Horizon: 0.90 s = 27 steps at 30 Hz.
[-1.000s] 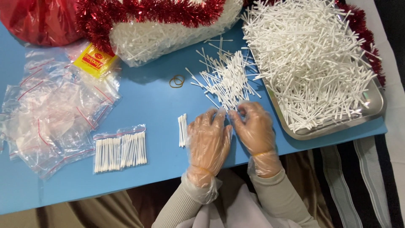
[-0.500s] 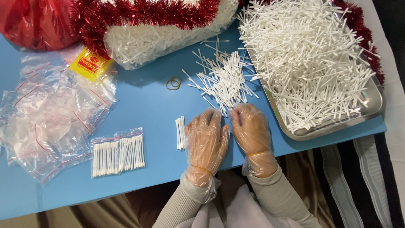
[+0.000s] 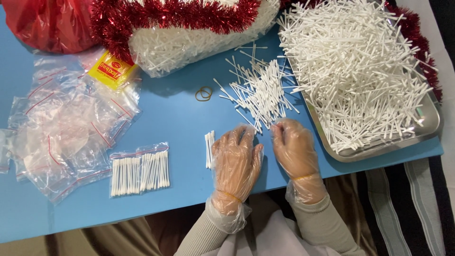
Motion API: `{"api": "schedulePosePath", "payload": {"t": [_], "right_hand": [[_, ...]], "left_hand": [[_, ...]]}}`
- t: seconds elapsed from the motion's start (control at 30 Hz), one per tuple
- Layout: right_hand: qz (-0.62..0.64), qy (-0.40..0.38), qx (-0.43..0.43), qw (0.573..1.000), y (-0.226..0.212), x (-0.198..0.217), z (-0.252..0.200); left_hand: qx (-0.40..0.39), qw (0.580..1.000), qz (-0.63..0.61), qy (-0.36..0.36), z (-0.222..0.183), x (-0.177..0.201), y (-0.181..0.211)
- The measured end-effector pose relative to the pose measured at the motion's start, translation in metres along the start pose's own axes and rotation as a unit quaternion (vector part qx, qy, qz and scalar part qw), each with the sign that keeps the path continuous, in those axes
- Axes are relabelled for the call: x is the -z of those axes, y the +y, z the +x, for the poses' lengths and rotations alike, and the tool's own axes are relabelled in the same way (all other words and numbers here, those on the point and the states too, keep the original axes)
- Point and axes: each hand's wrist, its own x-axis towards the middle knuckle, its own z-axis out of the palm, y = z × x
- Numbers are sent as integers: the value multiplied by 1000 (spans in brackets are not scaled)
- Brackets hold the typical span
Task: The person sorts white cotton swabs into small groups by hand and places a group into a transparent plastic bag on a blue tabletop.
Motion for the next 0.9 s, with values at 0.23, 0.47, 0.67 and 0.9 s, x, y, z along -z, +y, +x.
{"api": "schedulePosePath", "payload": {"t": [0.23,0.47,0.67,0.9], "right_hand": [[196,70,27,978,-21,33,-7],[482,52,12,874,-47,53,-27],[559,-11,2,829,-64,48,-31],[399,-93,-93,908,-51,19,-27]], "left_hand": [[-34,997,-18,64,-1,3,-3],[-73,982,-103,143,-8,31,-2],[-98,977,-117,150,-21,40,0],[-32,987,-110,114,-45,53,-20]]}}
